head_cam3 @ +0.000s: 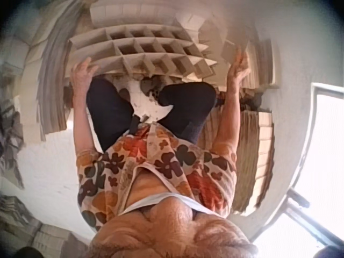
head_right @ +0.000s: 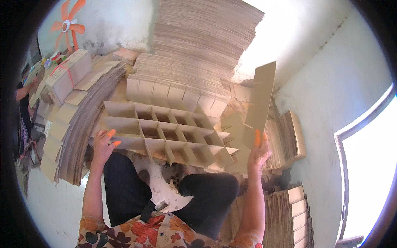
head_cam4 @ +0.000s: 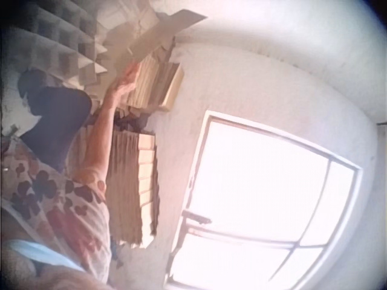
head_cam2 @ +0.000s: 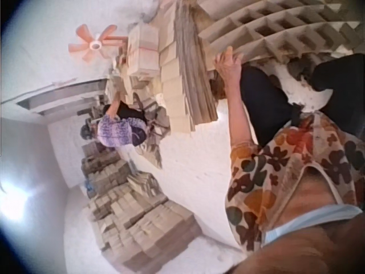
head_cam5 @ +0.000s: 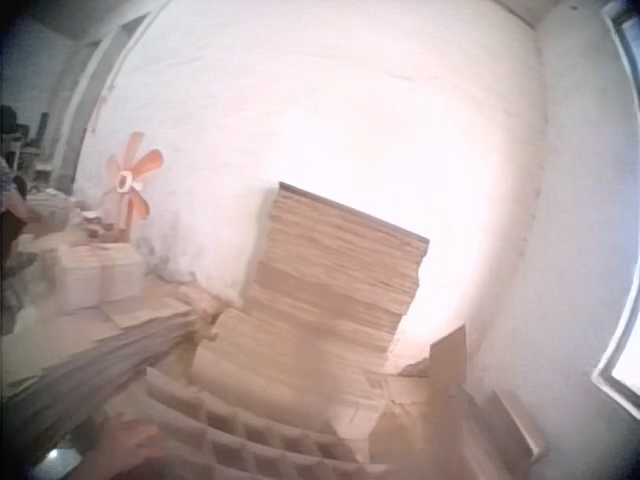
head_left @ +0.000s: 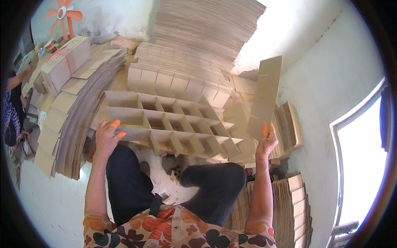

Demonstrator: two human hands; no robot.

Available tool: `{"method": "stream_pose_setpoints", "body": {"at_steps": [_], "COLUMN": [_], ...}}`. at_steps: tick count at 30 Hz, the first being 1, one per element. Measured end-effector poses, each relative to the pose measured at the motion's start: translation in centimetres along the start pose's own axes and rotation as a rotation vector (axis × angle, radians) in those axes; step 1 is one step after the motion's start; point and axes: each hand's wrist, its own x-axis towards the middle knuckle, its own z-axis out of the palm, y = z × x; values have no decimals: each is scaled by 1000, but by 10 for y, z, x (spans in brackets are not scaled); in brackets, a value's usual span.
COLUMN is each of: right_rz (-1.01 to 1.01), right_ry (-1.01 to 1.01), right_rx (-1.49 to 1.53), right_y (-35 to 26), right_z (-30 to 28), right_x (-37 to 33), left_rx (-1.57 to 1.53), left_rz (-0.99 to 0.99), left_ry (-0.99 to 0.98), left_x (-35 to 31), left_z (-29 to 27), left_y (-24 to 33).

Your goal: The person sits on the floor and repeatedly folds flat cardboard sheets along pre-scored lines to form partitioned dividers. They insert each folded piece into a larger cardboard structure, stacking them to create a multi-compartment organizer.

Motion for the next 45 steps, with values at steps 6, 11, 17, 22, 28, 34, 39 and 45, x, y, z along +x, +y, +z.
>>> {"method": "stream_pose_setpoints", "body": {"at_steps": [6, 11, 17, 22, 28, 34, 39, 45], "right_rz": [-442, -430, -414, -483, -526, -628, -661, -655], "right_ry": [-381, -620, -719, -714, -753, -815, -828, -872], "right_rx": [240, 386, 475, 422, 355, 327, 339, 417], "right_y": [-119, -179, -215, -223, -226, -232, -217, -214], "right_z": [55, 107, 150, 174, 186, 196, 224, 231], "right_x": [-48, -105, -141, -151, -158, -156, -169, -176], "left_rx": [-117, -273, -296, -276, -274, -233, -218, -225], "left_rz": [26, 26, 36, 57, 42, -7, -7, 6], "left_ry": [-49, -37, 18, 64, 46, -86, -45, -28], "left_x": [-2, -2, -3, -2, 2, 2, 3, 6], "left_z": [5, 22, 19, 24, 22, 22, 33, 34], "left_y": [-16, -21, -22, -24, -22, -30, -33, -32]}}
